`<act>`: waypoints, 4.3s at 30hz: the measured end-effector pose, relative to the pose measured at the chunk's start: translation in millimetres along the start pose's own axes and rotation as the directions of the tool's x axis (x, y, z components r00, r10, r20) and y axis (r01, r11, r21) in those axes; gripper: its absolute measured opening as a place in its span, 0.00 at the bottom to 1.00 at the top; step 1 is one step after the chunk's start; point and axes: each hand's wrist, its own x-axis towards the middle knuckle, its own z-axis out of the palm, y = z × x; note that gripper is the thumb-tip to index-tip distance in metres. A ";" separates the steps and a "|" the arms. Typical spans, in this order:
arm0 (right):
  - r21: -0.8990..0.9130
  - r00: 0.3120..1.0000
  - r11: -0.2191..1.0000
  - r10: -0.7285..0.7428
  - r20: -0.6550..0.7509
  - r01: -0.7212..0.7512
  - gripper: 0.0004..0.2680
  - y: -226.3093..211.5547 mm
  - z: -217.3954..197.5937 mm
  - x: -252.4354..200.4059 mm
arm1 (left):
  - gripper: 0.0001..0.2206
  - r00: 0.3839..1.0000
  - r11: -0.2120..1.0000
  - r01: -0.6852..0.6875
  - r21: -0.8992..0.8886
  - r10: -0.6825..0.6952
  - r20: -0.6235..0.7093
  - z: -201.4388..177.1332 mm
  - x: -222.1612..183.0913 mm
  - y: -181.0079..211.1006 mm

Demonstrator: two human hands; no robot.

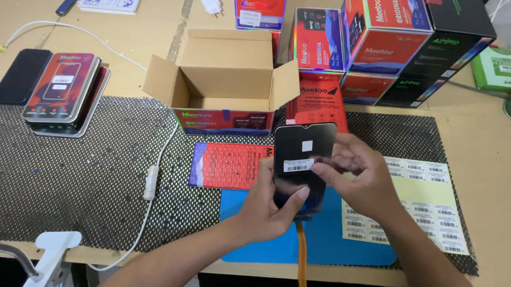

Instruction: The person peels the protective plastic film from several smartphone screens and places them into red packaging sleeves.

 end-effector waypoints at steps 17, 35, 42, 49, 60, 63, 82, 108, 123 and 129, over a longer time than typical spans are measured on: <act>0.251 0.984 0.967 0.001 0.178 -0.047 0.16 37.0 15.3 -21.1 | 0.22 0.998 0.993 0.070 -0.099 -0.069 0.013 -4.5 7.9 -5.2; 0.357 0.975 0.933 0.037 -0.217 0.044 0.20 29.4 -24.9 2.3 | 0.36 0.863 0.554 -0.267 0.788 -0.226 0.452 -86.9 69.4 40.1; 0.336 0.921 0.942 0.144 -0.363 -0.015 0.18 21.6 -21.7 4.4 | 0.54 0.641 0.274 -0.253 0.928 -0.671 0.373 -79.7 62.5 19.5; 0.321 0.872 0.947 0.139 -0.469 0.022 0.18 25.2 -19.7 4.1 | 0.43 0.877 0.422 -0.195 0.885 -0.330 0.351 -70.4 55.8 37.9; 0.215 0.791 0.951 -0.045 -0.610 0.220 0.18 34.9 -16.1 -2.8 | 0.50 0.955 0.463 -0.258 0.848 0.254 0.152 -35.9 32.2 5.3; 0.178 0.782 0.965 -0.042 -0.622 0.194 0.18 39.9 -17.4 -5.0 | 0.41 0.982 0.286 -0.167 0.944 0.137 0.133 -33.0 24.7 5.6; 0.347 0.959 0.925 -0.059 -0.279 0.157 0.19 72.8 20.9 -35.0 | 0.44 0.882 0.251 -0.273 0.929 0.452 0.137 -28.9 24.3 -8.5; -0.133 0.869 0.902 -0.431 -0.244 0.410 0.20 71.6 19.6 -34.5 | 0.14 0.923 0.707 -0.383 0.595 0.310 0.227 -48.6 50.7 36.7; -0.141 0.884 0.918 -0.396 -0.249 0.371 0.10 69.4 -6.9 -9.6 | 0.11 0.524 -0.016 -0.381 0.925 0.820 0.230 -116.2 80.8 0.1; -0.224 0.919 0.927 -0.345 -0.192 0.302 0.07 52.5 -11.7 -2.7 | 0.12 0.660 0.013 -0.376 0.926 0.705 0.258 -139.3 92.2 -21.5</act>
